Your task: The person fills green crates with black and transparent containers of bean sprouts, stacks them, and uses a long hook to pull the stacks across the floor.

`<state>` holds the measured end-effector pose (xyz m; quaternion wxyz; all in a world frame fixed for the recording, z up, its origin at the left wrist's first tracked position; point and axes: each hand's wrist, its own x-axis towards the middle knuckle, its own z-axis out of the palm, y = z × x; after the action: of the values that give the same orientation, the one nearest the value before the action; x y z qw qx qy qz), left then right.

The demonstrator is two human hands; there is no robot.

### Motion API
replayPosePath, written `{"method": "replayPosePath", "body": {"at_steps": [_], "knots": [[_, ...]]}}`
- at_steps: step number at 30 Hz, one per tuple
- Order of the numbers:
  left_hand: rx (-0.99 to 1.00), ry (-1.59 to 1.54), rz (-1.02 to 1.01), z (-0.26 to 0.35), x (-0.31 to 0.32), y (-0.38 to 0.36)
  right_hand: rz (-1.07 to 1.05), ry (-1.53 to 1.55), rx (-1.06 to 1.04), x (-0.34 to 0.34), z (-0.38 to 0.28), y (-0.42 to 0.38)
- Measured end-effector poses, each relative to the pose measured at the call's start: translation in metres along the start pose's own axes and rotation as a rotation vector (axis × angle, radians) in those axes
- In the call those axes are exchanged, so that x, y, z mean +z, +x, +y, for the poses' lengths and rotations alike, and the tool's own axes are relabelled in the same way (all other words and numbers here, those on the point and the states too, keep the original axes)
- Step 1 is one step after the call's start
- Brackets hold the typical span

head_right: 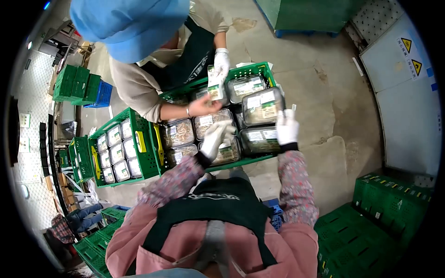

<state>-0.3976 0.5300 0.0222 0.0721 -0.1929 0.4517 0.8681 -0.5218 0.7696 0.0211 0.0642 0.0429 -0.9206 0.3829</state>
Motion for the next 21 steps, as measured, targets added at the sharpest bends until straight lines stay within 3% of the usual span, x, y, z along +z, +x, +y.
{"method": "replayPosePath", "body": {"at_steps": [2,4,7,9,10,11,12,14,17,18,20,21], "knots": [[-0.186,-0.068,0.152,-0.03,-0.002,0.071,0.153,0.176,-0.083,-0.043,-0.011,-0.007],[-0.273,-0.361,0.377,-0.06,0.006,0.138,0.259,0.375,-0.12,-0.084,-0.034,-0.018],[-0.245,-0.619,0.531,-0.08,-0.002,0.219,0.317,0.125,-0.079,-0.142,-0.041,-0.041],[-0.238,-0.559,0.454,-0.117,-0.025,0.244,0.289,0.067,-0.087,-0.175,-0.044,-0.056],[-0.136,-0.564,0.64,-0.106,-0.006,0.243,0.276,0.082,-0.111,-0.187,-0.051,-0.06],[-0.082,-0.589,0.664,-0.098,0.007,0.227,0.267,0.042,-0.115,-0.198,-0.054,-0.062],[-0.054,-0.638,0.559,-0.087,0.015,0.2,0.247,-0.004,-0.159,-0.206,-0.07,-0.061],[0.05,-0.444,0.379,-0.088,0.004,0.146,0.172,-0.05,-0.232,-0.217,-0.105,-0.058],[0.085,0.001,0.084,-0.028,-0.035,-0.012,0.021,0.005,-0.411,-0.205,-0.16,-0.061],[0.115,0.086,0.154,0.007,-0.036,-0.057,-0.059,0.11,-0.411,-0.196,-0.179,-0.058],[0.218,0.106,0.185,0.03,-0.063,-0.129,-0.147,0.153,-0.673,-0.179,-0.211,-0.035],[0.273,0.554,0.35,0.07,-0.074,-0.181,-0.192,0.141,-0.772,-0.159,-0.252,-0.037]]}}
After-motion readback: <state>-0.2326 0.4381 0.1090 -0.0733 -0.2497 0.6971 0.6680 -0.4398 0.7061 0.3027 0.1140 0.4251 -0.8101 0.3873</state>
